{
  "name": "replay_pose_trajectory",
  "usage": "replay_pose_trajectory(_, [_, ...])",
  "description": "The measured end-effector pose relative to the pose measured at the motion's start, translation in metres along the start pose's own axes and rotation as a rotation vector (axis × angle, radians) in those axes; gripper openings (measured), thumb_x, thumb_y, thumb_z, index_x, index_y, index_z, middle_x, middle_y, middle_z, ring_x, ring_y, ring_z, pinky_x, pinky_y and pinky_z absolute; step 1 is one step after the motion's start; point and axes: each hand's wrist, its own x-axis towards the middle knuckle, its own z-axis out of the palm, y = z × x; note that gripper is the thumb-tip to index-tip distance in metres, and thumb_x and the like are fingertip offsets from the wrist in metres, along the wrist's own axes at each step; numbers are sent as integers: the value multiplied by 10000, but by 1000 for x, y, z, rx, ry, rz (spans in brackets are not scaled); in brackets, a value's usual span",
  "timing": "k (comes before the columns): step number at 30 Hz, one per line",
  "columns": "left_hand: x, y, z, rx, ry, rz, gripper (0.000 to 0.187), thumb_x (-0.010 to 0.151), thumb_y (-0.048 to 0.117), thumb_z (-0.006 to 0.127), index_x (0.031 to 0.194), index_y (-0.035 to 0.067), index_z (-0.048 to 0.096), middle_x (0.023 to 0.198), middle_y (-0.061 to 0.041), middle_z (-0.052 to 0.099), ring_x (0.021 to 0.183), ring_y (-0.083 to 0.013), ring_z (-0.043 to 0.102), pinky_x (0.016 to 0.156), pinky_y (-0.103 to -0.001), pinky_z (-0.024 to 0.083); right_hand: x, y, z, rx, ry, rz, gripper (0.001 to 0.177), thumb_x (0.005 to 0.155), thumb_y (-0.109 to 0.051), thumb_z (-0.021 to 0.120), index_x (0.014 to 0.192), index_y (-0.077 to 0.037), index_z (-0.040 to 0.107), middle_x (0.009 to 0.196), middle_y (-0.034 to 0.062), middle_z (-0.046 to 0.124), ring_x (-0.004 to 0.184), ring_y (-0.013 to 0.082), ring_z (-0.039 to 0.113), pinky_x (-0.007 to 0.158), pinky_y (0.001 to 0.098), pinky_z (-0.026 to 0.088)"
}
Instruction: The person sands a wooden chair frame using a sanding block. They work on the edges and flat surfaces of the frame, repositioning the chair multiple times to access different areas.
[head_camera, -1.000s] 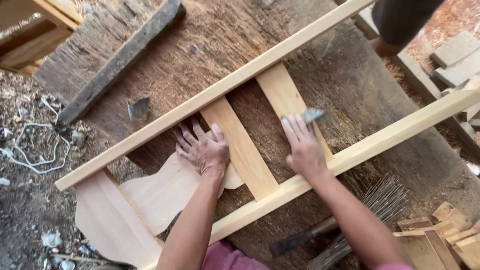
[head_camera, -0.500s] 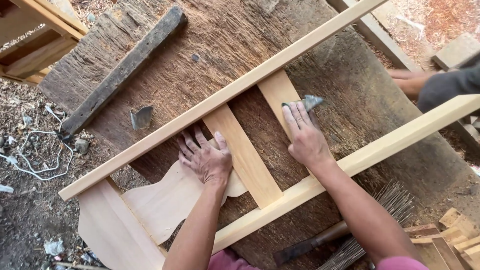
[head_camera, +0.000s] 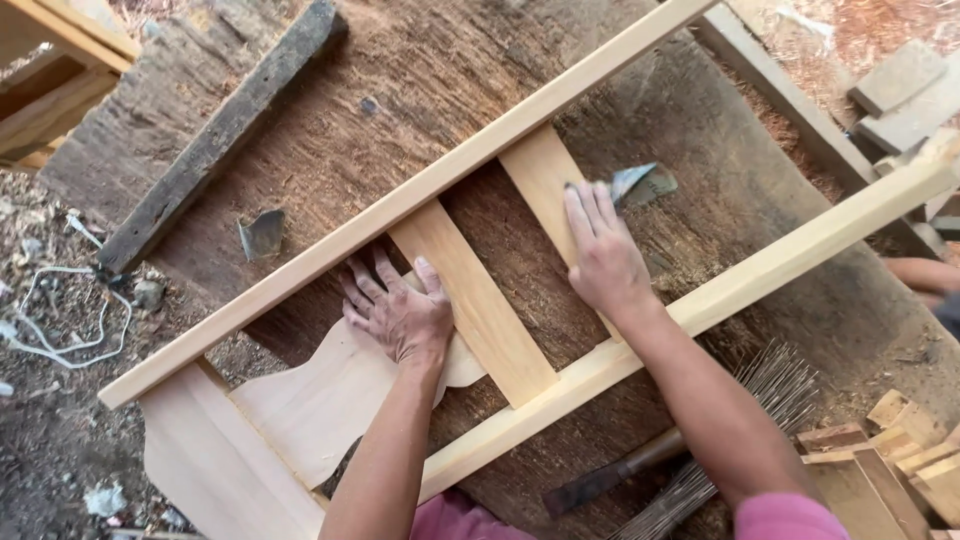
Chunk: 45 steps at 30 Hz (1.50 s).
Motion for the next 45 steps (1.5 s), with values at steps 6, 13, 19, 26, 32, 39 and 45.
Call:
replay_pose_trajectory(6, [0, -3, 3, -36, 27, 17, 635, 953, 548, 533, 1439, 139, 503, 1460, -202, 442, 1431, -426, 333, 1133, -589, 201, 79, 13, 27, 16, 71, -68, 916, 639, 8, 532, 1542, 100, 407, 1591, 292, 407, 1510, 400, 321, 1296, 414, 229])
replay_pose_trajectory(13, [1, 0, 1, -44, 45, 12, 610, 956, 526, 549, 1416, 127, 531, 1449, -202, 455, 1423, -424, 338, 1129, -590, 213, -19, 23, -2, 141, -122, -45, 1008, 564, 73, 499, 1563, 62, 366, 1633, 262, 353, 1535, 352, 308, 1329, 345, 140])
replay_pose_trajectory(19, [1, 1, -2, -33, -4, 4, 634, 963, 556, 531, 1444, 145, 497, 1466, -196, 427, 1443, -423, 304, 1144, -587, 200, 59, 20, 25, 20, 87, -147, 902, 599, 24, 530, 1476, 196, 412, 1530, 360, 449, 1471, 427, 405, 1312, 439, 244])
replay_pose_trajectory(26, [2, 1, 7, -66, -3, -2, 632, 979, 549, 518, 1463, 144, 476, 1488, -203, 410, 1455, -416, 283, 1145, -589, 193, -4, 14, -7, 18, 53, -91, 950, 574, 20, 684, 1494, 96, 459, 1536, 267, 479, 1468, 375, 415, 1312, 381, 247])
replay_pose_trajectory(32, [0, -5, 5, -74, -44, -12, 646, 991, 559, 482, 1468, 124, 460, 1522, -228, 391, 1467, -417, 280, 1161, -584, 181, -161, -21, -75, 705, 125, 390, 949, 571, 227, 440, 1476, -34, 557, 1475, 205, 567, 1382, 354, 512, 1143, 404, 465])
replay_pose_trajectory(39, [2, -10, -17, -207, -220, 4, 783, 935, 746, 442, 1479, 184, 446, 1530, -240, 352, 1479, -406, 285, 1190, -592, 117, -257, -99, -82, 2323, 598, 432, 917, 789, -399, 765, 1522, 35, 426, 1396, 203, 638, 1210, 351, 642, 928, 513, 599])
replay_pose_trajectory(45, [-31, -73, -52, -965, -539, 461, 491, 984, 410, 679, 1312, 46, 643, 1284, -253, 634, 1284, -386, 583, 1182, -444, 328, -258, -200, -83, 2562, 525, 303, 956, 739, -473, 787, 1485, 36, 473, 1392, 219, 635, 1223, 376, 624, 1033, 552, 516])
